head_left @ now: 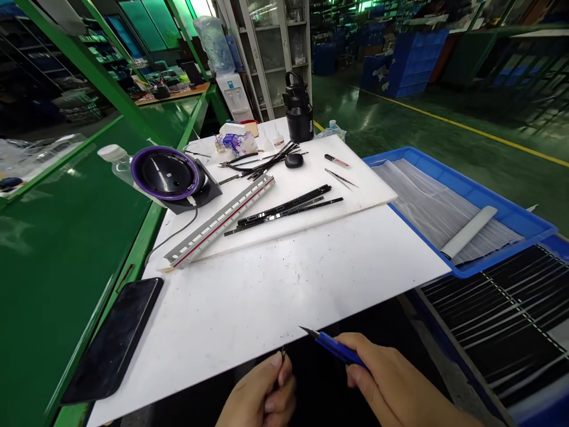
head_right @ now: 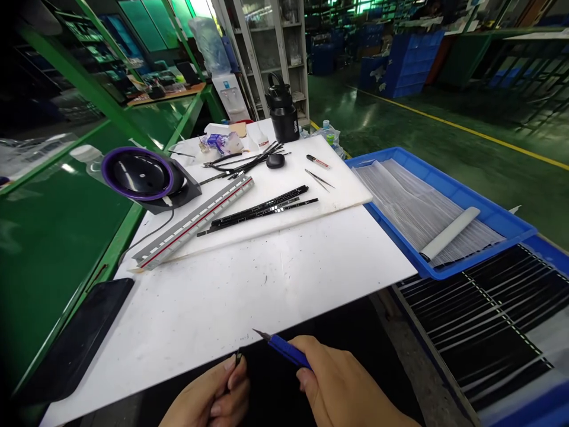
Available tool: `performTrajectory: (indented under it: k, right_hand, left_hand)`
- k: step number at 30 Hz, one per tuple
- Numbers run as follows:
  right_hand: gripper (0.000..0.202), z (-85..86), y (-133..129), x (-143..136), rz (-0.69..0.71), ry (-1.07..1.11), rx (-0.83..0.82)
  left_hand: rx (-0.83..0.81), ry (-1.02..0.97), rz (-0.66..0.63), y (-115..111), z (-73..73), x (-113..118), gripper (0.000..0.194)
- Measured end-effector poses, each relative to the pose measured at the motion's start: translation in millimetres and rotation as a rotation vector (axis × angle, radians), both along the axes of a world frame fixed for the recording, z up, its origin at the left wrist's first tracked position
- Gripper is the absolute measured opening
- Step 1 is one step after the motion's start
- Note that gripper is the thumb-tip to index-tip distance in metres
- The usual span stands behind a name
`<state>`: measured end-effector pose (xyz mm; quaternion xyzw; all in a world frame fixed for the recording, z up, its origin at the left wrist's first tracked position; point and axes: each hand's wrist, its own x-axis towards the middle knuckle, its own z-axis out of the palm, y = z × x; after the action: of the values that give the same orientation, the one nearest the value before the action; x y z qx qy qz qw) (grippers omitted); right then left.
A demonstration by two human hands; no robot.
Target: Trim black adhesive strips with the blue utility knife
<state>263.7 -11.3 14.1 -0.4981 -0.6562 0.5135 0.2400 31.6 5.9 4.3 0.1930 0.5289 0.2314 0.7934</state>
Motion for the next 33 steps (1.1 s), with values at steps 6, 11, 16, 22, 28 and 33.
performTrajectory:
  k: [6, 11, 16, 22, 28, 33]
  right_hand:
    - [0.055, -4.9, 0, -1, 0.067, -0.183, 0.127]
    - [0.061, -3.7, 3, 0, 0.127, -0.326, 0.210]
    - [0.065, -2.9, 8, 0, 0.166, -0.401, 0.213]
    - [0.063, -3.3, 10, 0, 0.183, -0.455, 0.206]
    - [0.068, -1.3, 11, -1, 0.220, -0.458, 0.177]
    - [0.073, -3.0, 13, -2, 0.266, -0.474, 0.149]
  left_hand:
    - [0.040, 0.047, 0.019, 1, 4.3, 18, 0.040]
    - [0.042, 0.061, -0.015, 4, 2.3, 25, 0.035]
    - [0.031, 0.058, -0.011, 7, -4.2, 28, 0.032]
    - [-0.027, 0.033, 0.049, 5, -0.9, 35, 0.034]
    - [-0.032, 0.073, 0.042, 9, 0.7, 36, 0.037]
    - [0.005, 0.134, 0.029, 10, 1.4, 36, 0.036]
